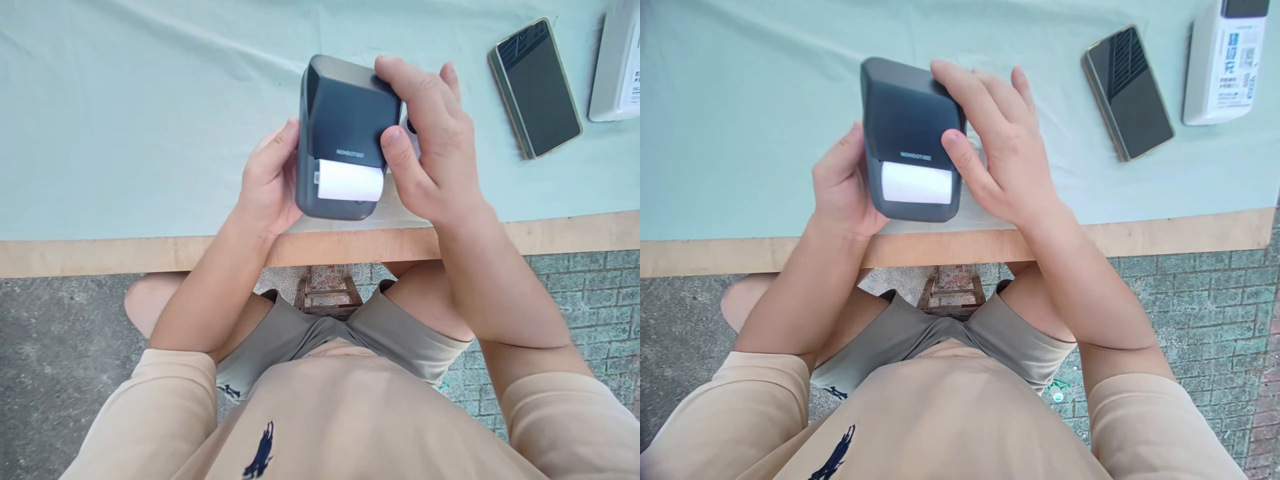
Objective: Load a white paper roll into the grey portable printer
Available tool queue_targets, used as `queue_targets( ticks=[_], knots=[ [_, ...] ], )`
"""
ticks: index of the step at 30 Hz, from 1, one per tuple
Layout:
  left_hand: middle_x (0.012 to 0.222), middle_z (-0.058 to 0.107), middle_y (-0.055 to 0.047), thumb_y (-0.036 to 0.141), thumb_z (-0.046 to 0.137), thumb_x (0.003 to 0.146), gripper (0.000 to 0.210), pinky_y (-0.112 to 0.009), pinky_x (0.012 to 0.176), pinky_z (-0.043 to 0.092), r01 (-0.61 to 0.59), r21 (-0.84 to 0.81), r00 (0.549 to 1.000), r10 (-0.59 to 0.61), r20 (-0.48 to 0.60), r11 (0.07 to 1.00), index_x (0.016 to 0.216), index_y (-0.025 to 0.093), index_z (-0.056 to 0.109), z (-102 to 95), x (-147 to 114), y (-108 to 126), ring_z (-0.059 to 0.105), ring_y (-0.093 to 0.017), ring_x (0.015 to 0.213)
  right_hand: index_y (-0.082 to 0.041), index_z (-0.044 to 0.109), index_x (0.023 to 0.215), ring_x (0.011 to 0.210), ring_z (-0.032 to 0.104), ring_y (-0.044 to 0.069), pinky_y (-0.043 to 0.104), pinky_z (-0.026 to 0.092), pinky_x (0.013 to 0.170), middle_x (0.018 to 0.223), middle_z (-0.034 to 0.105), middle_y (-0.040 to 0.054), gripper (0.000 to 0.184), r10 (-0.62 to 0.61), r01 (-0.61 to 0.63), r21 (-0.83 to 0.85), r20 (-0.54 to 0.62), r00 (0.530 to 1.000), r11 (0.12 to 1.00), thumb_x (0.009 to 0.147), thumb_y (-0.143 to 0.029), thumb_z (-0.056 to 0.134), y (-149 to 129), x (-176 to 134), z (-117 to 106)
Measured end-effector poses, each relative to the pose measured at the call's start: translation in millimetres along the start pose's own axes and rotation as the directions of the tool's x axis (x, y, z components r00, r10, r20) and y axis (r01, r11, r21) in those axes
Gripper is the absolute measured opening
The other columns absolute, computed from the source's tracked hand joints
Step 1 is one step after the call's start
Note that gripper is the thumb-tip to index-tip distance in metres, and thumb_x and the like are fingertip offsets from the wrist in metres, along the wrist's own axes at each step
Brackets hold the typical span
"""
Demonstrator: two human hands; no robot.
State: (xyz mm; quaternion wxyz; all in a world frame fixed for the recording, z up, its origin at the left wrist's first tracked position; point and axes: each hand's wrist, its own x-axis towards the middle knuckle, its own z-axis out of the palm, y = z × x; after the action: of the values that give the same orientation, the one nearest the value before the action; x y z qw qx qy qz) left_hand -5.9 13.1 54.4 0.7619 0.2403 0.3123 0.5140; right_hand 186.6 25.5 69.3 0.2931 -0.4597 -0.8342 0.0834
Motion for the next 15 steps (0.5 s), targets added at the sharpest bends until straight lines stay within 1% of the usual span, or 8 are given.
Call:
queue_targets(
  ticks=[3,4,6,8,10,11,13,15],
  knots=[
    [0.078,0.07,-0.008,0.036,0.041,0.099,0.035,-0.033,0.09,0.053,0.018,0.033,0.997,-0.015,-0.077,0.999,0.092,0.023,0.073,-1.9,2,-2,0.065,-0.026,0.108,-0.025,0.047,0.14,0.125,0.058,0.021,0.044,0.03,0.122,0.135,0.061,0.0088,0.046,-0.034,0.034,0.007,-0.02,0.999,0.999,0.101,-0.043,0.036,-3,1,-1],
    [0.076,0.07,-0.008,0.037,0.043,0.099,0.033,-0.033,0.093,0.053,0.027,0.042,0.994,-0.022,-0.105,0.999,0.094,0.024,0.073,-2.4,3,-3,0.064,-0.027,0.112,-0.023,0.047,0.141,0.125,0.057,0.021,0.043,0.03,0.122,0.136,0.061,0.0093,0.047,-0.037,0.037,0.004,-0.023,0.999,0.999,0.101,-0.044,0.036,-3,1,0],
    [0.074,0.069,-0.007,0.039,0.047,0.097,0.029,-0.035,0.094,0.053,0.024,0.074,0.988,-0.013,-0.152,0.997,0.09,0.026,0.072,-3.9,5,-4,0.063,-0.028,0.115,-0.022,0.045,0.142,0.127,0.056,0.02,0.045,0.03,0.122,0.138,0.06,0.0095,0.049,-0.049,0.049,-0.004,-0.008,0.999,0.999,0.101,-0.047,0.033,-4,1,-1],
    [0.076,0.07,-0.007,0.044,0.05,0.095,0.029,-0.037,0.092,0.055,-0.011,0.121,0.987,0.03,-0.159,0.993,0.083,0.027,0.07,-6.3,8,-7,0.064,-0.029,0.115,-0.022,0.042,0.143,0.131,0.054,0.023,0.05,0.027,0.122,0.141,0.057,0.0098,0.056,-0.085,0.086,-0.014,0.027,0.996,0.996,0.1,-0.056,0.033,-3,1,-2],
    [0.08,0.071,-0.007,0.047,0.052,0.094,0.031,-0.037,0.089,0.056,-0.063,0.157,0.99,0.082,-0.117,0.986,0.079,0.026,0.068,-9.7,10,-9,0.065,-0.03,0.112,-0.022,0.039,0.144,0.134,0.052,0.026,0.054,0.026,0.122,0.143,0.055,0.0101,0.063,-0.125,0.126,-0.015,0.05,0.991,0.992,0.096,-0.063,0.038,-1,1,-5],
    [0.082,0.071,-0.007,0.046,0.052,0.094,0.031,-0.036,0.088,0.057,-0.084,0.165,0.991,0.1,-0.091,0.983,0.078,0.025,0.067,-11.5,11,-11,0.065,-0.029,0.111,-0.022,0.039,0.143,0.134,0.052,0.026,0.053,0.029,0.121,0.143,0.055,0.0104,0.064,-0.143,0.144,-0.006,0.051,0.988,0.99,0.094,-0.063,0.043,0,2,-6],
    [0.086,0.072,-0.007,0.043,0.05,0.096,0.03,-0.035,0.087,0.057,-0.115,0.165,0.991,0.125,-0.052,0.98,0.078,0.024,0.067,-14.3,12,-12,0.067,-0.027,0.107,-0.021,0.043,0.138,0.131,0.055,0.024,0.048,0.04,0.115,0.138,0.058,0.0104,0.061,-0.192,0.192,0.017,0.011,0.981,0.981,0.092,-0.059,0.052,3,4,-9],
    [0.087,0.071,-0.007,0.039,0.048,0.097,0.031,-0.034,0.084,0.058,-0.126,0.166,0.99,0.135,-0.039,0.978,0.081,0.022,0.068,-15.7,13,-13,0.069,-0.025,0.1,-0.021,0.052,0.127,0.117,0.061,0.024,0.041,0.053,0.098,0.123,0.064,0.0092,0.053,-0.228,0.231,0.032,-0.084,0.97,0.972,0.087,-0.055,0.06,5,7,-11]
  ],
)
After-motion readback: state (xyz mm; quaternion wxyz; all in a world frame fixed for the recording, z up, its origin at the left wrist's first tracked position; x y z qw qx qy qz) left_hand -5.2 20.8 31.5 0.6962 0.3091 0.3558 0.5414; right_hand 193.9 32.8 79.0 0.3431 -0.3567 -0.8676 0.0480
